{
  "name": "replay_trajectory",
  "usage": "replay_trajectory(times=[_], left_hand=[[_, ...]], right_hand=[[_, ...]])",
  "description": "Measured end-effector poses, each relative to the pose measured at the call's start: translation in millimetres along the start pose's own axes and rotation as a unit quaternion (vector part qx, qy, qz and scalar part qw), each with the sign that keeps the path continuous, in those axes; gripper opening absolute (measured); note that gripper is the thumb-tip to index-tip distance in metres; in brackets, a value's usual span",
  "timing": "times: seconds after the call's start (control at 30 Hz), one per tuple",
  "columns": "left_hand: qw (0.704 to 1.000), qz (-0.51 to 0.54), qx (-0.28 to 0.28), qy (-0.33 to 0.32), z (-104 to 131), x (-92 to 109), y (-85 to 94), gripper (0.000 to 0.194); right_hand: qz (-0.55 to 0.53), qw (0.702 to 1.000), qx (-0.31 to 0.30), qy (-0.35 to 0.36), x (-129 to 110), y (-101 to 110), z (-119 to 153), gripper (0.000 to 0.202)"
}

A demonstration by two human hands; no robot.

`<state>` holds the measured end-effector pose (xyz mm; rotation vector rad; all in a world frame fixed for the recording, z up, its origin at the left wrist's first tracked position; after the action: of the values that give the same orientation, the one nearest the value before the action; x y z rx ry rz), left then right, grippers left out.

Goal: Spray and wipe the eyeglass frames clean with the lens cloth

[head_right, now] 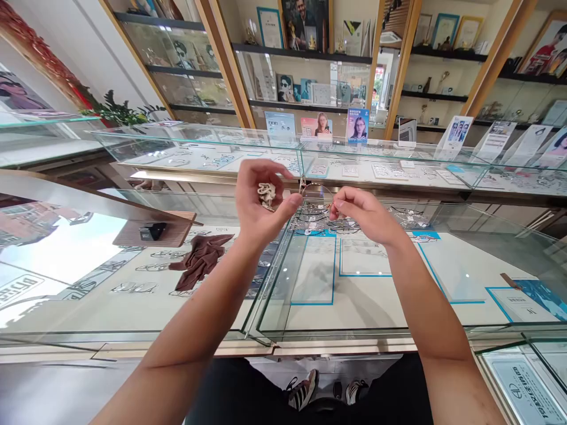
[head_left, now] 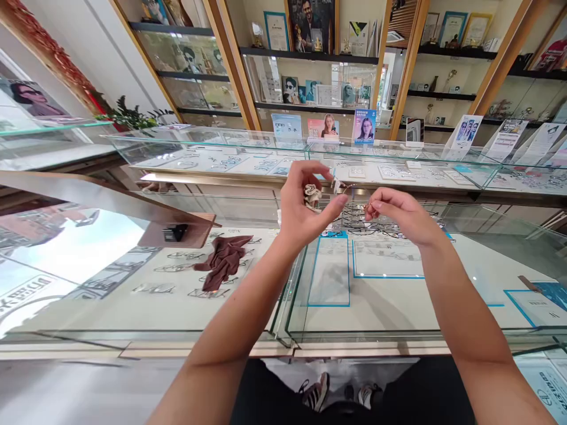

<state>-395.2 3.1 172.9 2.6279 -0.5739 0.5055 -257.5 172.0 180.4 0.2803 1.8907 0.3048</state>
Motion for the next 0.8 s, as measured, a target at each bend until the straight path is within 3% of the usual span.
replay_trajectory(times=[0.1, 0.2, 0.3, 0.53, 0.8], left_hand=[[0.996, -0.056, -0.03, -0.054, -21.9, 14.7, 7.1, 0.075], [0.989, -0.092, -0.049, -0.106, -24.0, 25.5, 12.2, 0.084], [0.979, -0.126, -0.079, -0.14, -16.5, 29.3, 15.0, 0.081], [0.965, -0.184, -0.153, -0.11, -10.7, 29.4, 12.7, 0.061], [0.942, -0.237, -0.126, -0.198, -12.3, 29.0, 12.2, 0.04]], right_hand=[[0.059, 0.998, 0.012, 0.02, -32.8, 5.9, -5.9, 0.028], [0.125, 0.991, 0.038, 0.024, -49.0, 6.2, 0.5, 0.025], [0.176, 0.982, 0.059, 0.019, -52.4, 4.2, 11.5, 0.025], [0.227, 0.972, 0.056, 0.002, -54.2, -0.4, 21.2, 0.024], [0.234, 0.971, 0.049, -0.021, -57.5, -4.5, 19.0, 0.023]])
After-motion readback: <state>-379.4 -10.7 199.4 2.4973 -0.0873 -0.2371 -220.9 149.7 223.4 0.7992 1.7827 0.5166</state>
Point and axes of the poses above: each hand's wrist, its own z-axis away from the middle knuckle, its own y-axis out of the back of the hand, x = y × z, the point moved 2 cm from there along -z, towards the middle knuckle, and after that the axes turned 13 degrees about -x, right-handed, at the moved point
